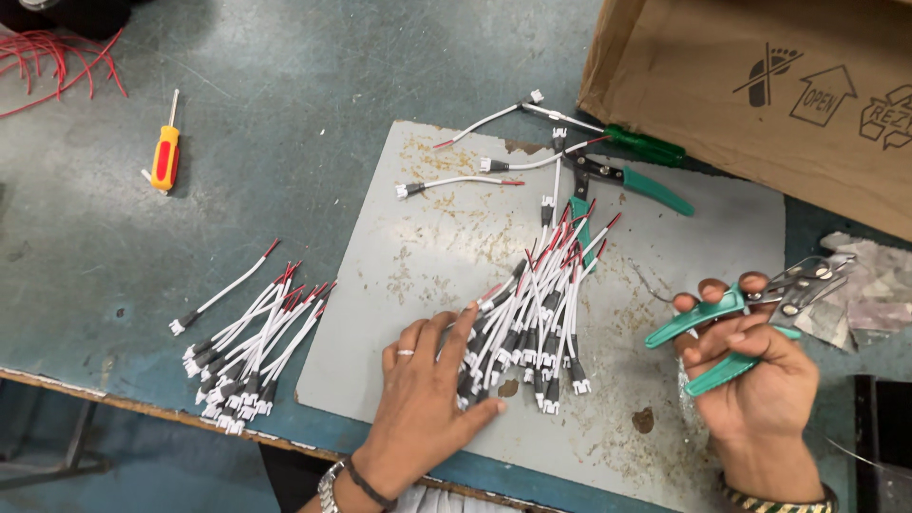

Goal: The person uses wire cutters to trim the ends of multiple white wires with red and black conductors. They repeatedly pick up wires from a pile, cut the ends, and place them back on the table.

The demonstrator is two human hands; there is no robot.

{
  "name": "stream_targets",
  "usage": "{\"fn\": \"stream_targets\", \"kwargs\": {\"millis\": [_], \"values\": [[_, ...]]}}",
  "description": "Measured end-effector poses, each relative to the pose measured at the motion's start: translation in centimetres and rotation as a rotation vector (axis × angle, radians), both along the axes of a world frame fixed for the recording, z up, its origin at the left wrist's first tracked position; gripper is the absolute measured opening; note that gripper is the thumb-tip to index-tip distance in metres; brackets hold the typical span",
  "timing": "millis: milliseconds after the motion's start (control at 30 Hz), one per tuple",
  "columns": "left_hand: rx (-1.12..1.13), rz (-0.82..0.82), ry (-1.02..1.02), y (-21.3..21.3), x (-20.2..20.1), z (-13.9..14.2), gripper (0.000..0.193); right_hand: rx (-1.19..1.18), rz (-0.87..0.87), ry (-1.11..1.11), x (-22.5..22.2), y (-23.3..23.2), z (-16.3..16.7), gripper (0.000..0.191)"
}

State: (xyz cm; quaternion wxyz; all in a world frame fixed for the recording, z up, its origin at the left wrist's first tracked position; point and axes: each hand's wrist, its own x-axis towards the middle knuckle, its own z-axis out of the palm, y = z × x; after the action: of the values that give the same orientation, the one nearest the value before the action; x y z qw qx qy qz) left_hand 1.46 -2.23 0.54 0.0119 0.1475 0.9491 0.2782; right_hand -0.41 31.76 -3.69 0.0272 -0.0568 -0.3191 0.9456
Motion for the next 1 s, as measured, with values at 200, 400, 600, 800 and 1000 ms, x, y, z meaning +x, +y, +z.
{"fn": "stream_targets", "kwargs": {"millis": [200, 400, 600, 800, 1000], "values": [[0.079, -0.015, 0.018, -2.5, -0.9, 0.3, 0.084, 0.014, -0.01, 0.016, -0.1, 0.2, 0.0, 0.036], [-0.113, 0.01, -0.117, -1.9, -1.3, 0.9, 0.079, 0.045, -0.034, 0.0, -0.1, 0.1, 0.2, 0.036], [-0.106, 0.019, -0.141, -2.1, -2.1, 1.6, 0.049, 0.032, -0.043, 0.017, -0.1, 0.3, 0.0, 0.036], [0.19, 0.078, -0.211, -5.4, -1.7, 3.2, 0.055, 0.043, -0.04, 0.031, 0.0, 0.6, -0.1, 0.038], [0.052, -0.053, 0.228, -8.1, -3.1, 3.2, 0.013, 0.028, -0.058, -0.022, -0.1, 0.0, 0.5, 0.033]]}}
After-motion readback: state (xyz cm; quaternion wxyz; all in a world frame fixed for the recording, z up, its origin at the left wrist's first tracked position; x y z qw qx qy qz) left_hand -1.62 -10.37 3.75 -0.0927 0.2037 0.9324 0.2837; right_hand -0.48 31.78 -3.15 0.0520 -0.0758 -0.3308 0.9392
